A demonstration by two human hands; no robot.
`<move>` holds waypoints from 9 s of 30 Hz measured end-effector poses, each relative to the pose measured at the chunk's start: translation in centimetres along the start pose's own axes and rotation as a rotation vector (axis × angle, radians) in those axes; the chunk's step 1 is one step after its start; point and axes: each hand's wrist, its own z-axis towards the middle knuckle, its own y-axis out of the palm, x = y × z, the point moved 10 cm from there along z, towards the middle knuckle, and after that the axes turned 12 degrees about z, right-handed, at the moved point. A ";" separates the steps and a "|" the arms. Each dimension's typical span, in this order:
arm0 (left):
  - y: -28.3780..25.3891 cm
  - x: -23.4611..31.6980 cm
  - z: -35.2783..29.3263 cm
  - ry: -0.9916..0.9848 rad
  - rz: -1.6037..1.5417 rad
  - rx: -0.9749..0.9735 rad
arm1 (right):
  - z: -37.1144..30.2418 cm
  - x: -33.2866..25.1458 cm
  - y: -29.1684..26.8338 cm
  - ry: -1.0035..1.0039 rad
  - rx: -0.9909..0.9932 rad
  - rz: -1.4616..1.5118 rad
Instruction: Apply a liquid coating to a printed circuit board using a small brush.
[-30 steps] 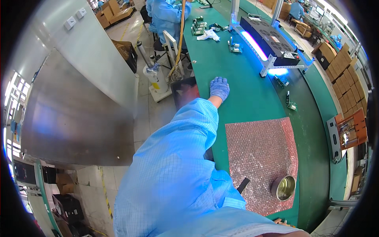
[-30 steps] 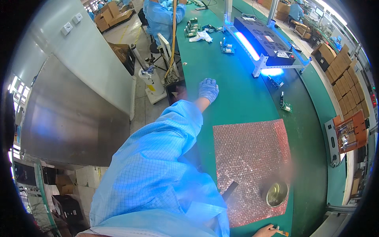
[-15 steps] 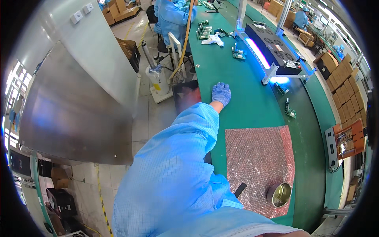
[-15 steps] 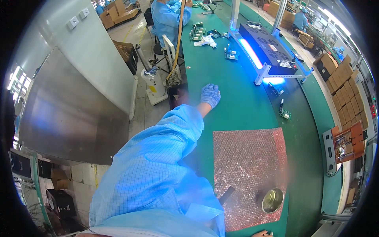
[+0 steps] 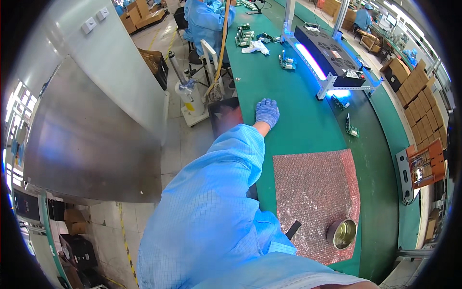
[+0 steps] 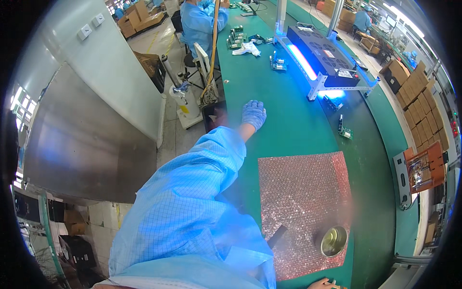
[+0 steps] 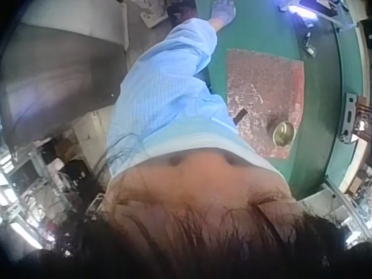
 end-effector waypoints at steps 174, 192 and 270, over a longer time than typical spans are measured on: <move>0.0 0.0 0.3 0.011 0.045 -0.006 | 1.0 8.5 2.3 -0.034 0.141 0.145; 0.2 -0.2 0.1 0.002 -0.003 -0.075 | -0.4 -1.7 -1.0 -0.028 0.012 0.032; -0.1 0.0 0.0 0.005 -0.014 0.011 | -1.2 5.3 -0.9 0.097 0.145 0.093</move>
